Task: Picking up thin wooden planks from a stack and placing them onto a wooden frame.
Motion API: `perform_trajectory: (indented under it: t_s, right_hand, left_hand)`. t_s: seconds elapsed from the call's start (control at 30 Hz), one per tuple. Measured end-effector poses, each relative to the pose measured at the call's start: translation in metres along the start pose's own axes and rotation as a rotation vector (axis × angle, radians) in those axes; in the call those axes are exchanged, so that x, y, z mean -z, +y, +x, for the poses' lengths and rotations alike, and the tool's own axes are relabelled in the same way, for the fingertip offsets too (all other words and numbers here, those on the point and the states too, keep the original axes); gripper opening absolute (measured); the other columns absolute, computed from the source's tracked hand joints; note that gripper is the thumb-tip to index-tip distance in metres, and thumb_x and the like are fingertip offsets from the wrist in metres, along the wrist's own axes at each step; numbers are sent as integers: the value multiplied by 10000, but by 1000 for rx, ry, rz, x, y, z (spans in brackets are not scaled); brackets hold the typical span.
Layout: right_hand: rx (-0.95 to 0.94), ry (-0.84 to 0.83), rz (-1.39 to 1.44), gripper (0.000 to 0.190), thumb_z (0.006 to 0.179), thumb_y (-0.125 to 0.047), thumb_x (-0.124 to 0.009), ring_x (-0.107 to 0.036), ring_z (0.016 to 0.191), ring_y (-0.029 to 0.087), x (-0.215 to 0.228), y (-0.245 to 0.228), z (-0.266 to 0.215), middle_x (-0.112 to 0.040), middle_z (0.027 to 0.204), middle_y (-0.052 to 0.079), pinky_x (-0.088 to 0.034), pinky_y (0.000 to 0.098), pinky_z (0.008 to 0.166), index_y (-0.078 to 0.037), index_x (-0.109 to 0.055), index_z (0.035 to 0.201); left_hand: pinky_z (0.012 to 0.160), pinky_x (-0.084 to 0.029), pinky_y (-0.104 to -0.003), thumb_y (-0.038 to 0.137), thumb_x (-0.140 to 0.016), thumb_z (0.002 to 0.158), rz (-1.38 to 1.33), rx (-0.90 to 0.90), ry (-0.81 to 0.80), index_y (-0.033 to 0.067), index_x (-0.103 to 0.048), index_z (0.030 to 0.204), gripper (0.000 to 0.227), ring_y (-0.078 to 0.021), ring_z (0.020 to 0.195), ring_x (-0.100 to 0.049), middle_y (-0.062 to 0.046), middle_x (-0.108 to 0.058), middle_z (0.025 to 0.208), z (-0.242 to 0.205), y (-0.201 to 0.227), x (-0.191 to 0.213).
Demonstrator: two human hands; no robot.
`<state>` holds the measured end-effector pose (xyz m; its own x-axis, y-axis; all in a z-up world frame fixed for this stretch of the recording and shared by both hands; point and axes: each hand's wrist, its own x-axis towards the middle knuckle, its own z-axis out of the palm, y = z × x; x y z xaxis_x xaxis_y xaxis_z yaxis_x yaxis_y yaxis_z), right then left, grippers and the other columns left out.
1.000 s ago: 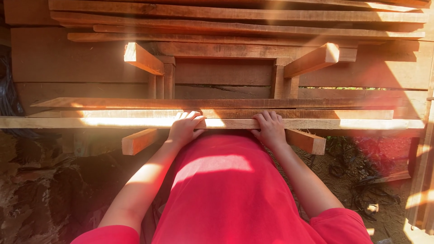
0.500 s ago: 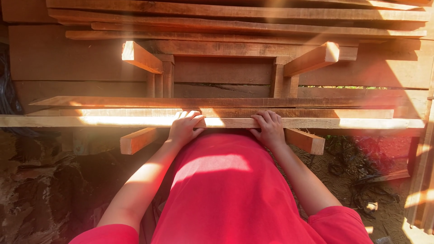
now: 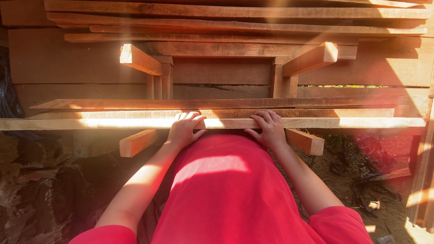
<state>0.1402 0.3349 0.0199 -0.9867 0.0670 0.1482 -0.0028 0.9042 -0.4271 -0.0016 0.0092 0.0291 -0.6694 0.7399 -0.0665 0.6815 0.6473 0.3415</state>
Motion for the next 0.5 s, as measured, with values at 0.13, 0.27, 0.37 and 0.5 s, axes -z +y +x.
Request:
perform_trajectory:
  t_s: [0.13,0.27,0.37,0.5]
  right_hand:
    - [-61,-69,8,469,769,-520,-834,-584,1197,220,5,-3,4,-667,1158,-53,-454,381,962,-229,-749,1127]
    - [-99,-155,2,447,768,-536,-830,-583,1188,220,4,0,8,-666,1125,-59,-489,384,922,-227,-748,1081]
    - [-114,-246,-15,473,743,-557,-828,-580,1188,229,0,8,12,-662,1119,-53,-510,394,889,-220,-739,1062]
    - [-96,-405,-63,477,726,-478,-855,-619,1076,264,-6,15,16,-590,985,-14,-538,426,805,-195,-618,1028]
  left_hand:
    - [957,-483,-405,522,-731,850,0,45,-61,276,-698,1223,448,-237,1048,-645,50,-655,1212,-1,-2,-5]
    - [961,-485,-395,537,-720,848,7,94,-151,292,-694,1222,448,-230,1065,-642,69,-641,1221,4,4,6]
    - [982,-476,-391,534,-741,825,22,142,-245,306,-675,1217,458,-216,1115,-627,78,-629,1221,11,3,3]
    - [960,-518,-433,439,-760,856,-97,207,-376,279,-701,1152,342,-243,1100,-652,34,-656,1121,31,14,27]
